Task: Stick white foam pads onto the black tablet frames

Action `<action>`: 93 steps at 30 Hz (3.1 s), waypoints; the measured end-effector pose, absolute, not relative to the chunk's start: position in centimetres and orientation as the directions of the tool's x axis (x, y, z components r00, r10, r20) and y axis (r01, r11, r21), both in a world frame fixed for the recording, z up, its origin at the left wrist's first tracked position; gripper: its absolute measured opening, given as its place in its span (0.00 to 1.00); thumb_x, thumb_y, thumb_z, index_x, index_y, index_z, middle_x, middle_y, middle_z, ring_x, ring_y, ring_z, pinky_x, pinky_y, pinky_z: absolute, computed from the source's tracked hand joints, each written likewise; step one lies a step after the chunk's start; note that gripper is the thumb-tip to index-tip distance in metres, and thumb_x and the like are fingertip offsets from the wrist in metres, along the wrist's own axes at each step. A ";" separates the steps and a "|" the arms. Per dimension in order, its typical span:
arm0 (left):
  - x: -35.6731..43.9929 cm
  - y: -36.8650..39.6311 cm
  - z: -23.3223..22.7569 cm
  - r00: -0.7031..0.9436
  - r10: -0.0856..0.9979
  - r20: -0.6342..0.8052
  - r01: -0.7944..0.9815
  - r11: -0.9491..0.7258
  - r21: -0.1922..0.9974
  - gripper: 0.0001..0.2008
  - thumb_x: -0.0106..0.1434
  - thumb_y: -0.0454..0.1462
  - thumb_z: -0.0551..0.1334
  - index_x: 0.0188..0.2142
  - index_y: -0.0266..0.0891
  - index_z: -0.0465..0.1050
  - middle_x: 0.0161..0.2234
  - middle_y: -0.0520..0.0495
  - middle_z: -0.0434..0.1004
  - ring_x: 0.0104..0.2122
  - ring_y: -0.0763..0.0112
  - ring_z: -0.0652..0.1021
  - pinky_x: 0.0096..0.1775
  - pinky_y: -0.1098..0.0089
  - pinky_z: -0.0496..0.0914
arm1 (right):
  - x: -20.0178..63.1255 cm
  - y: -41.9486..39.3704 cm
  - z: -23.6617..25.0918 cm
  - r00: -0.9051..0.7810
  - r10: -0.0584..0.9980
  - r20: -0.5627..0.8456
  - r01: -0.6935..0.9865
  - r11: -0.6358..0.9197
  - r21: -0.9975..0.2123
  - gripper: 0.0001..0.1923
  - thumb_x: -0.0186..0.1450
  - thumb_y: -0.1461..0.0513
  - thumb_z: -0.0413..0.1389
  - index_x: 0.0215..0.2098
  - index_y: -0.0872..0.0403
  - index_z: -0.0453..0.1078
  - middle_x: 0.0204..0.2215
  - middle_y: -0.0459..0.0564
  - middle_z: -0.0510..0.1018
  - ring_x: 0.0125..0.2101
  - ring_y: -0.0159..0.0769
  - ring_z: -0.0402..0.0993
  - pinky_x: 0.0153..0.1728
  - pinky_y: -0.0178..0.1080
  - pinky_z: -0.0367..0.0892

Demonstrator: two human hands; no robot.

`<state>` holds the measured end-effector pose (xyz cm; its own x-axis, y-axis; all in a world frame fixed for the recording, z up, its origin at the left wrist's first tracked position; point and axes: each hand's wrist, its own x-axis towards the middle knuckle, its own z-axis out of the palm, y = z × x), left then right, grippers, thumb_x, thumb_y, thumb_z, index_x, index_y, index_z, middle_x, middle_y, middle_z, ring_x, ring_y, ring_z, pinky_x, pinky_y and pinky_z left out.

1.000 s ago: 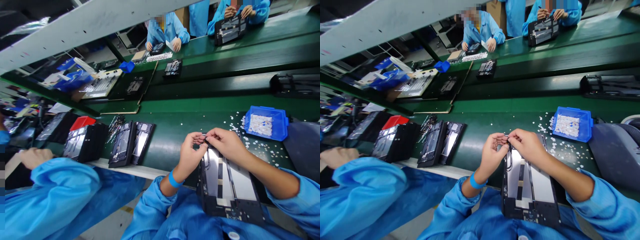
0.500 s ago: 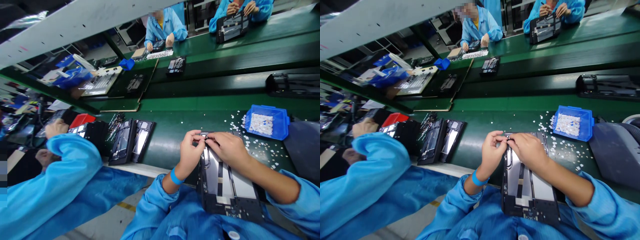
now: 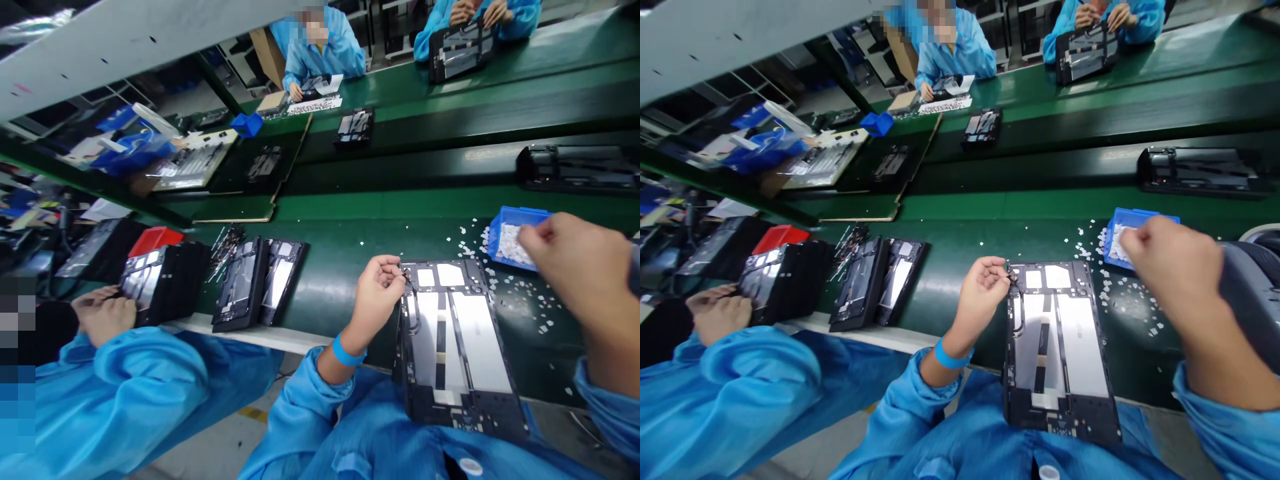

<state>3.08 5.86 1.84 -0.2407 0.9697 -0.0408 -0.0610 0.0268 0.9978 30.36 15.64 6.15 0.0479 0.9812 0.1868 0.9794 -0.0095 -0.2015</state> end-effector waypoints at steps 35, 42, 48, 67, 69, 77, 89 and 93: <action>3.3 5.0 2.2 -0.259 0.965 -0.036 -0.064 0.020 0.998 0.20 0.60 0.29 0.66 0.51 0.39 0.69 0.35 0.52 0.75 0.34 0.75 0.79 0.36 0.75 0.72 | 26.5 11.6 5.6 -0.432 0.852 0.296 0.711 0.524 -0.470 0.08 0.68 0.59 0.56 0.36 0.50 0.77 0.33 0.51 0.83 0.34 0.41 0.78 0.37 0.41 0.67; 4.0 4.4 1.3 -0.272 0.946 0.176 0.175 -0.131 0.976 0.20 0.63 0.28 0.62 0.54 0.41 0.71 0.37 0.51 0.78 0.37 0.73 0.81 0.42 0.71 0.76 | 19.5 9.1 3.4 -0.521 0.799 0.299 0.663 0.600 -0.447 0.10 0.70 0.61 0.55 0.33 0.52 0.75 0.29 0.49 0.80 0.32 0.40 0.76 0.36 0.39 0.63; 4.3 4.2 1.3 -0.221 0.928 0.300 0.346 -0.213 0.914 0.21 0.63 0.28 0.62 0.55 0.43 0.71 0.39 0.51 0.80 0.39 0.71 0.81 0.44 0.67 0.77 | 19.3 9.9 4.4 -0.503 0.828 0.248 0.661 0.553 -0.507 0.09 0.64 0.65 0.53 0.25 0.51 0.67 0.24 0.47 0.74 0.27 0.35 0.69 0.31 0.38 0.56; 4.2 4.8 1.8 -0.254 0.962 0.100 0.067 -0.085 0.994 0.21 0.62 0.28 0.63 0.55 0.41 0.70 0.35 0.52 0.77 0.34 0.75 0.80 0.38 0.75 0.73 | 20.7 8.9 4.5 -0.503 0.806 0.313 0.646 0.591 -0.483 0.10 0.70 0.61 0.54 0.33 0.51 0.75 0.29 0.50 0.81 0.33 0.41 0.77 0.39 0.40 0.66; 4.3 4.6 1.6 -0.248 0.959 0.138 0.111 -0.114 0.987 0.22 0.62 0.28 0.62 0.55 0.41 0.71 0.36 0.52 0.78 0.35 0.75 0.80 0.39 0.74 0.74 | 20.1 9.0 3.9 -0.495 0.810 0.315 0.644 0.585 -0.492 0.09 0.68 0.62 0.54 0.31 0.51 0.74 0.28 0.48 0.80 0.31 0.39 0.75 0.37 0.39 0.64; 4.7 4.5 1.6 -0.211 0.943 0.258 0.264 -0.199 0.944 0.22 0.63 0.28 0.62 0.55 0.43 0.72 0.38 0.51 0.80 0.37 0.73 0.81 0.44 0.70 0.77 | 19.8 9.9 4.1 -0.489 0.831 0.264 0.628 0.545 -0.555 0.09 0.63 0.64 0.52 0.24 0.50 0.64 0.22 0.45 0.73 0.26 0.35 0.67 0.30 0.38 0.56; 4.0 5.0 1.9 -0.222 0.975 0.030 -0.013 -0.034 0.999 0.22 0.62 0.30 0.64 0.55 0.41 0.70 0.36 0.50 0.78 0.33 0.75 0.81 0.35 0.76 0.73 | 30.5 14.3 7.0 -0.125 0.989 0.079 0.931 0.144 -0.336 0.11 0.66 0.58 0.52 0.26 0.47 0.67 0.22 0.50 0.74 0.25 0.44 0.70 0.29 0.44 0.57; 2.5 4.3 2.4 -0.183 0.978 0.097 0.044 -0.090 0.995 0.20 0.67 0.33 0.64 0.58 0.41 0.69 0.41 0.46 0.82 0.38 0.71 0.84 0.42 0.71 0.77 | 27.9 13.1 7.2 -0.247 0.967 0.069 0.838 0.249 -0.486 0.09 0.66 0.57 0.54 0.39 0.47 0.76 0.31 0.49 0.82 0.28 0.43 0.77 0.31 0.42 0.64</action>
